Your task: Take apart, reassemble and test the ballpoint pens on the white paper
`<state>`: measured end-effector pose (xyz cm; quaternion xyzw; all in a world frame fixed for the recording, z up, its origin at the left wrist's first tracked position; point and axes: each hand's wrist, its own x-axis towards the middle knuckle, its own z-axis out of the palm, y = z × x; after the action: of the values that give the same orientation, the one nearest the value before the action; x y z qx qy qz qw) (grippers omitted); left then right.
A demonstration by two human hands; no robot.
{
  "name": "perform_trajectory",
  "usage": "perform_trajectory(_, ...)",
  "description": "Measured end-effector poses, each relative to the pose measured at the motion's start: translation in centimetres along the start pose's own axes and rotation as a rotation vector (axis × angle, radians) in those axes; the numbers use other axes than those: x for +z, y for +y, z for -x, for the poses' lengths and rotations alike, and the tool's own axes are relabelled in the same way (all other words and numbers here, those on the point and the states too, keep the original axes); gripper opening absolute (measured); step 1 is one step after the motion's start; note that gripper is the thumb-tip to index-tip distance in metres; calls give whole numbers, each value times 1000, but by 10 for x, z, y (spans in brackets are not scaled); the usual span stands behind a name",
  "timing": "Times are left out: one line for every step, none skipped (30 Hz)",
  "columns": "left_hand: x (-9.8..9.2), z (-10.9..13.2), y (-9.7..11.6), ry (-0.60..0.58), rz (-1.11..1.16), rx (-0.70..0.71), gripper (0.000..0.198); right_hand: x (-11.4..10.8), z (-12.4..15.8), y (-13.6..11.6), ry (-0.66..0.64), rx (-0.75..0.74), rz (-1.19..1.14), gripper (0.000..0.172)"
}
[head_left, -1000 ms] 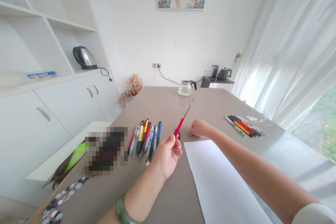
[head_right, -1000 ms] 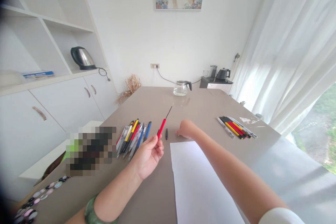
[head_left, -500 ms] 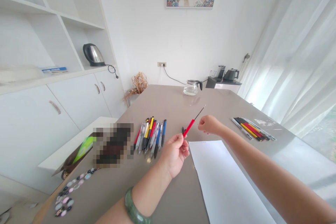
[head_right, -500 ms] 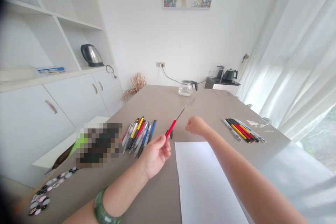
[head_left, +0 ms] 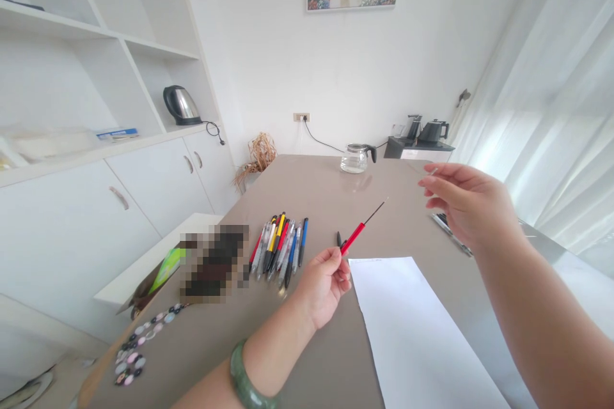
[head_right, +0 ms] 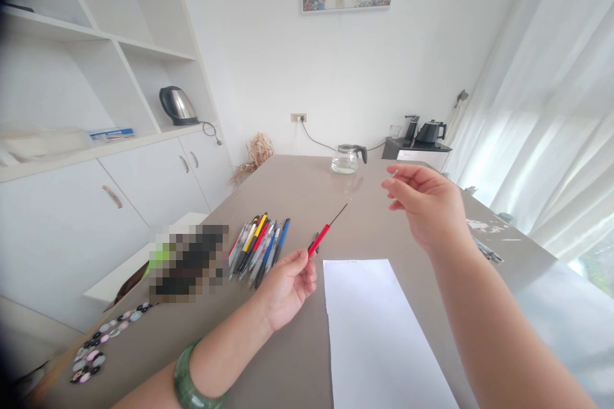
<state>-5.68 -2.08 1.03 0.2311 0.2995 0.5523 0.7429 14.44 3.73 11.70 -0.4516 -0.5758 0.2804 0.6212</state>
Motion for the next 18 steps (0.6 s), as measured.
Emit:
perform_trajectory(0, 0, 0, 1, -6, 0, 13, -1, 3, -4, 29, -11, -55, 23)
perform_trajectory(0, -1, 0, 2, -10, -1, 13, -2, 5, -7, 46, -19, -102, 21)
perform_trajectory(1, -1, -1, -2, -14, -5, 12, -2, 8, -9, 54, -26, -141, 19)
perform_trajectory(0, -2, -1, -4, -15, -5, 12, -2, 9, -10, 54, -33, -166, 18)
perform_trajectory(0, -2, -1, -7, -18, -8, 12, -2, 11, -11, 46, -37, -175, 18)
perform_trajectory(0, -3, -1, -13, -16, -14, 12, -1, 13, -12, 36, -41, -170, 18)
perform_trajectory(0, -3, -1, -16, -16, -9, 13, 0, 14, -13, 22, -41, -155, 19)
perform_trajectory(0, -3, -2, -19, -20, -8, 13, 1, 15, -14, 6, -37, -133, 19)
perform_trajectory(0, -4, -2, -16, -23, -7, 13, 3, 16, -14, -13, -33, -111, 20)
perform_trajectory(0, -4, -2, -19, -30, -10, 13, 4, 17, -15, -31, -29, -90, 21)
perform_trajectory(1, -4, -2, -19, -35, -11, 13, 5, 18, -15, -46, -25, -73, 22)
perform_trajectory(1, -4, -2, -18, -40, -13, 13, 7, 19, -14, -59, -21, -58, 22)
perform_trajectory(1, -4, -2, -16, -44, -14, 12, 8, 19, -14, -69, -18, -45, 23)
perform_trajectory(2, -4, -2, -14, -46, -14, 12, 9, 20, -12, -76, -15, -33, 24)
perform_trajectory(2, -3, -2, -12, -49, -14, 12, 10, 20, -11, -83, -11, -22, 25)
perform_trajectory(2, -3, -2, -10, -52, -14, 13, 11, 20, -9, -89, -5, -11, 26)
perform_trajectory(2, -3, -2, -10, -55, -14, 13, 11, 20, -8, -96, 1, -1, 27)
perform_trajectory(2, -3, -2, -11, -58, -15, 13, 12, 20, -6, -102, 7, 9, 28)
